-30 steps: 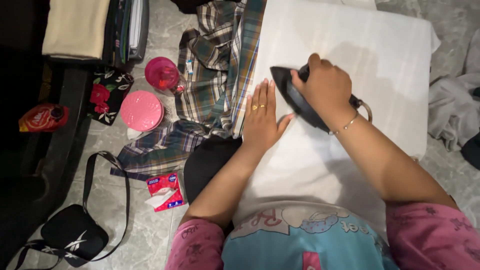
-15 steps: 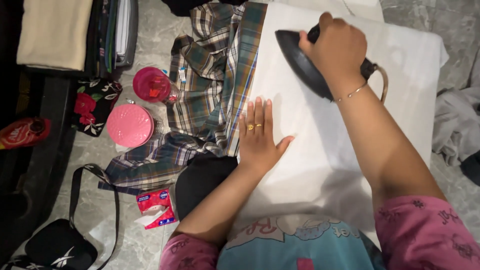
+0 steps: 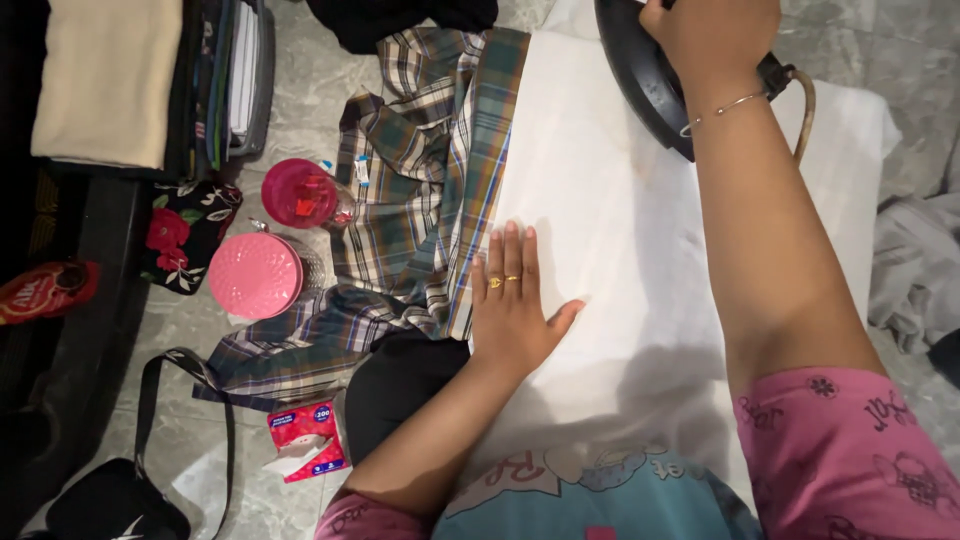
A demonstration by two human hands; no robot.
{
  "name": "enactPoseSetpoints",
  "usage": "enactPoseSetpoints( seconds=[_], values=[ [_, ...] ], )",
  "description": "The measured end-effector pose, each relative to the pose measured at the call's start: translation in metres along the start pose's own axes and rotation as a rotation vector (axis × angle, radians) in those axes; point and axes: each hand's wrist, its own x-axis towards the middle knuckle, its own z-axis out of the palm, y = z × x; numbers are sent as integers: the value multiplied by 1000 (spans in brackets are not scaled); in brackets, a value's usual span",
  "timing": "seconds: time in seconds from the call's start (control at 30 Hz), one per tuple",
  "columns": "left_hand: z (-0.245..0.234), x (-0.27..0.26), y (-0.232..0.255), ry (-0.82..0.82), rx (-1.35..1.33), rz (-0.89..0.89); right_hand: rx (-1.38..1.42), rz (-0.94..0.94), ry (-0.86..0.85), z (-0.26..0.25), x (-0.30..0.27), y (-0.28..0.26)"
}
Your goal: The person sits on the floor and irons a white cloth laid on a plaid surface. They smooth the cloth with their hands, then use a black iron to press the fabric repeatedly across its surface.
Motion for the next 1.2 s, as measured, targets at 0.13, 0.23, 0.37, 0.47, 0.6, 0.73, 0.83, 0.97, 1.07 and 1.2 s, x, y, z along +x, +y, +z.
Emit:
enactPoseSetpoints(
  seconds=[0.13, 0.23, 0.37, 0.47, 0.6, 0.73, 0.83, 0.97, 1.07, 1.2],
  values=[
    [4, -2, 1, -6, 69, -11, 90, 52, -251, 2, 5, 0],
    [8, -2, 1, 13, 93, -22, 156, 160, -633, -15, 9, 5],
    [10, -1, -1, -28, 15, -29, 163, 158, -573, -48, -2, 9],
    [7, 0, -1, 65, 121, 9, 187, 161, -619, -60, -16, 11],
    [13, -3, -3, 129, 49, 28, 237, 126, -617, -84, -41, 12],
    [27, -1, -6, 46, -48, -4, 329, 85, -669, -122, -59, 13],
    [30, -2, -6, 126, 34, 26, 359, 63, -688, -147, -77, 12],
    [-2, 4, 3, -184, -56, -50, 630, 60, -830, -237, -89, 24],
    [-3, 5, 3, -229, -4, -45, 635, 21, -825, -260, -108, 23],
    [9, 12, -6, -261, -91, -91, 650, -20, -816, -288, -131, 24]
  ],
)
